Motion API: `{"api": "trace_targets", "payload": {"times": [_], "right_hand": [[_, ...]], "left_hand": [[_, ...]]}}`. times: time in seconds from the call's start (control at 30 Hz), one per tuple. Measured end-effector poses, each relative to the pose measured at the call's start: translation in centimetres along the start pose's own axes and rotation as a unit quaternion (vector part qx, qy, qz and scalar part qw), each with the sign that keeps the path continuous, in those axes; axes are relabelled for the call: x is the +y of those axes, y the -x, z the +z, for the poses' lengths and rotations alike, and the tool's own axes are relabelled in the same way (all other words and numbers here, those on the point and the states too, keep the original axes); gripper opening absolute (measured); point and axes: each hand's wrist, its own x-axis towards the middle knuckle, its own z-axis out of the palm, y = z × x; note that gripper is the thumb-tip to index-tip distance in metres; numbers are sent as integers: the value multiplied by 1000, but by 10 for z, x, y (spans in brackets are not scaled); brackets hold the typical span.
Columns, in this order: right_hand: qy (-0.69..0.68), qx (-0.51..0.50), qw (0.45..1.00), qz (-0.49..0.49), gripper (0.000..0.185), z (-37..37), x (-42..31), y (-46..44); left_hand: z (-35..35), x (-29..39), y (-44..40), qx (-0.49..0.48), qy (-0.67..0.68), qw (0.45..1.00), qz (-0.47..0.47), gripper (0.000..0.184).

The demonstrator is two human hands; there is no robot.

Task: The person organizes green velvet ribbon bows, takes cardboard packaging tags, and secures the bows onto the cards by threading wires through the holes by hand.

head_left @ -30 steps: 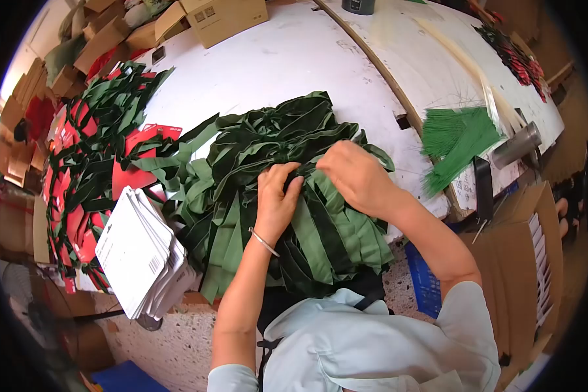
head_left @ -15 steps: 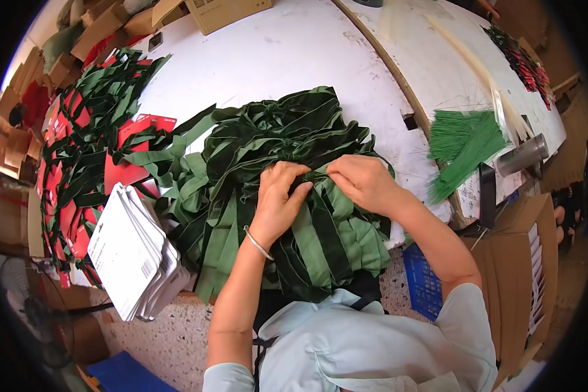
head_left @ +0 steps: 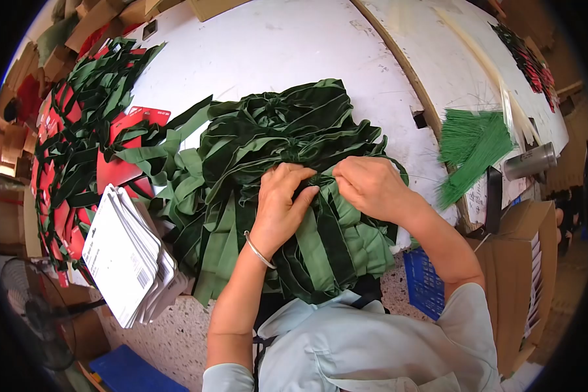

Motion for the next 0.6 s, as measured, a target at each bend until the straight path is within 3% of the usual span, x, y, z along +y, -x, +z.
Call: {"api": "trace_targets", "payload": {"times": [0.6], "right_hand": [[34,-23,999,13,9,-3,-6,-1]], "left_hand": [[1,3,0,-4,-11,1000,0,27]]}}
